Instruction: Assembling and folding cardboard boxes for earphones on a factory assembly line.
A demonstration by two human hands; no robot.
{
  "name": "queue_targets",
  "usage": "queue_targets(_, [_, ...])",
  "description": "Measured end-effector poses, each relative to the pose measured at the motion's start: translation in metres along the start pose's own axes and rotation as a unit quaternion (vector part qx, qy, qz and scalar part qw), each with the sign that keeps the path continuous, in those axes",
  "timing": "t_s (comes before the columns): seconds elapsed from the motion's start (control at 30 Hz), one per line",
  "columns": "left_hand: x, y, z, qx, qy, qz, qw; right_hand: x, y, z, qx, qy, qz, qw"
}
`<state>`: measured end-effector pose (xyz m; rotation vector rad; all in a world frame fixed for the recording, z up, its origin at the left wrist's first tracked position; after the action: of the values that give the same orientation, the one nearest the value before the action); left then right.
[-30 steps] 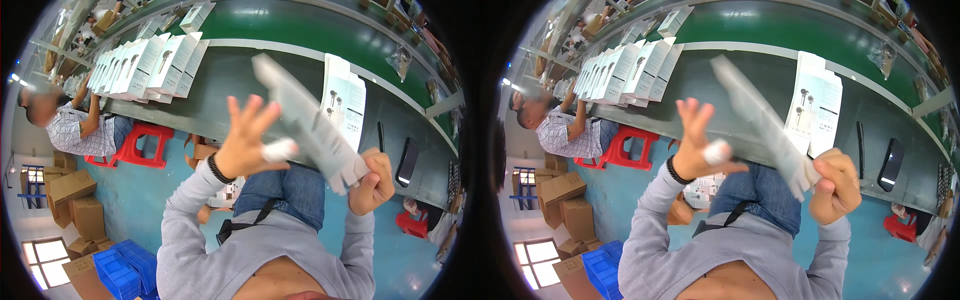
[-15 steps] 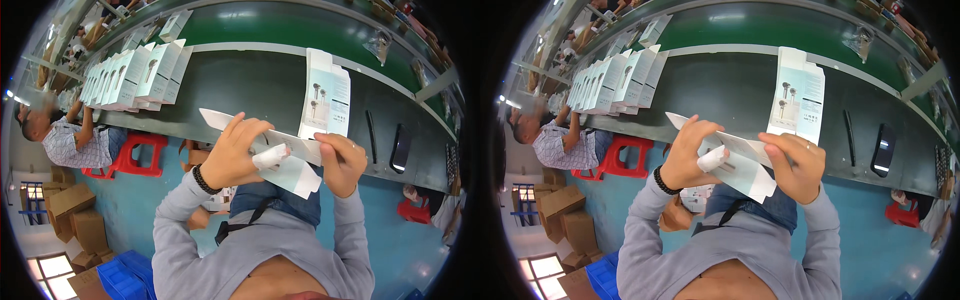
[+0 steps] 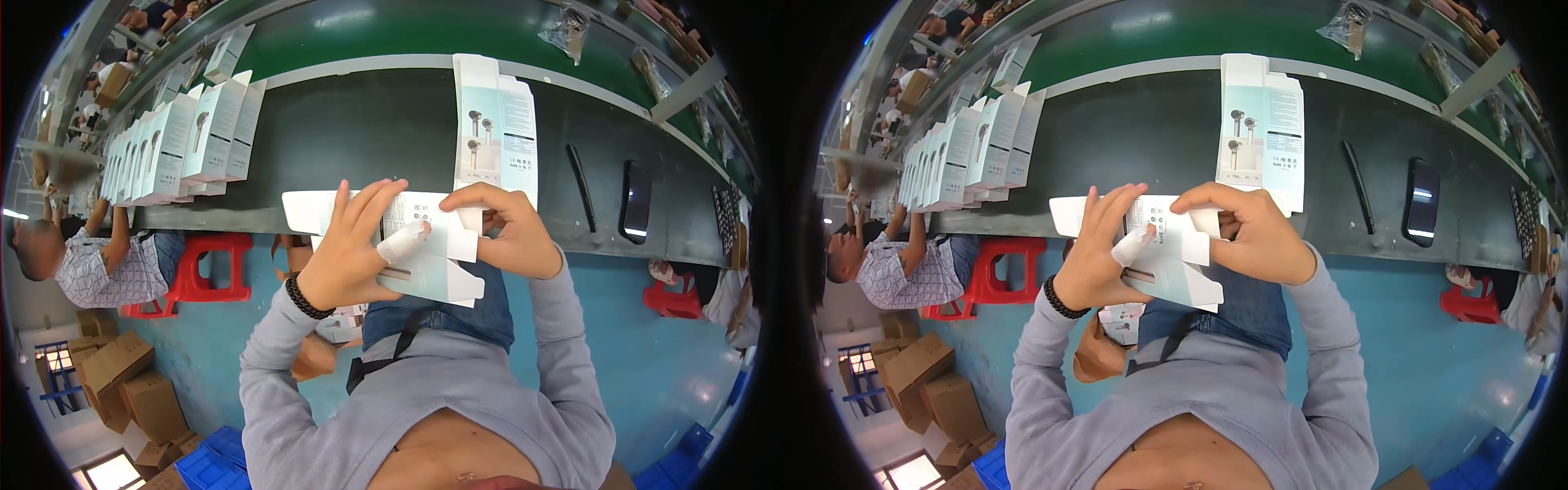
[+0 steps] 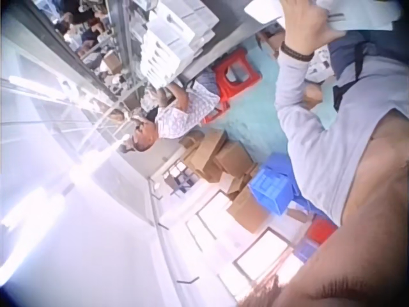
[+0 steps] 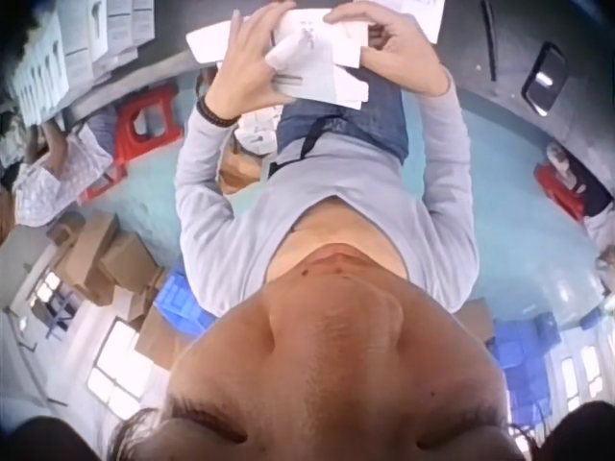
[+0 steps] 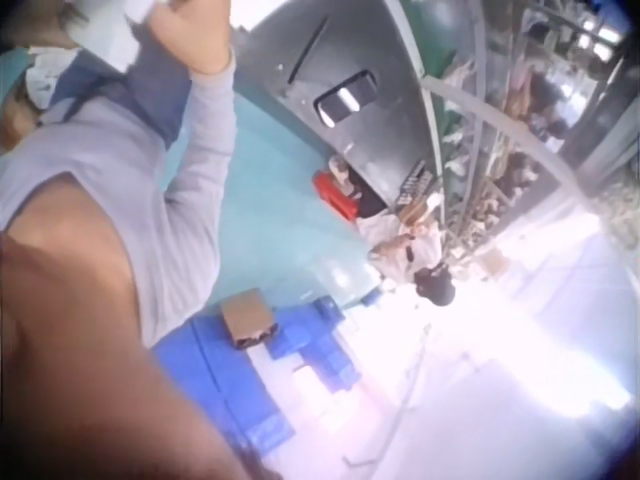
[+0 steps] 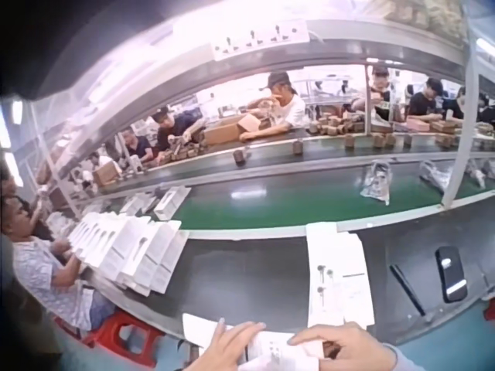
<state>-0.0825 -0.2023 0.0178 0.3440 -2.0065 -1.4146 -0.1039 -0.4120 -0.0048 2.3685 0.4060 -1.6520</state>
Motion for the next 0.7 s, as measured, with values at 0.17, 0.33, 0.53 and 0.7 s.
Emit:
queue_targets(0.17, [0.001,0.012,-0.003,0.046,-0.007,0.006,0.999,-0.017,-0.010,-0.008,0.065,0.023,0.095,0.993])
queue_targets(0.33, [-0.006,0.030,0.004,0.108,-0.006,0.008,0.994,0.000,-0.005,0.003,0.064,0.056,-0.042,0.995])
queue_targets(0.53, [0.016,0.037,0.005,0.267,0.121,0.178,0.939,0.036,-0.063,0.020,0.155,0.095,-0.111,0.977])
queue_targets(0.7, [0.014,0.005,0.013,0.010,0.228,0.607,0.761,0.035,-0.065,0.022,0.268,0.061,-0.148,0.950])
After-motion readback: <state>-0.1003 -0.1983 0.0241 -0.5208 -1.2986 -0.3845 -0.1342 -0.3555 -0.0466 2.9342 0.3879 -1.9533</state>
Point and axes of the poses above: each hand's wrist, its own z-axis away from the middle knuckle, its own y-axis out of the back of the hand, x = y × z, the point moved 2 cm from there along -z, towards the middle knuckle, and after that the axes turned 10 degrees about y, right-handed, at the moved point
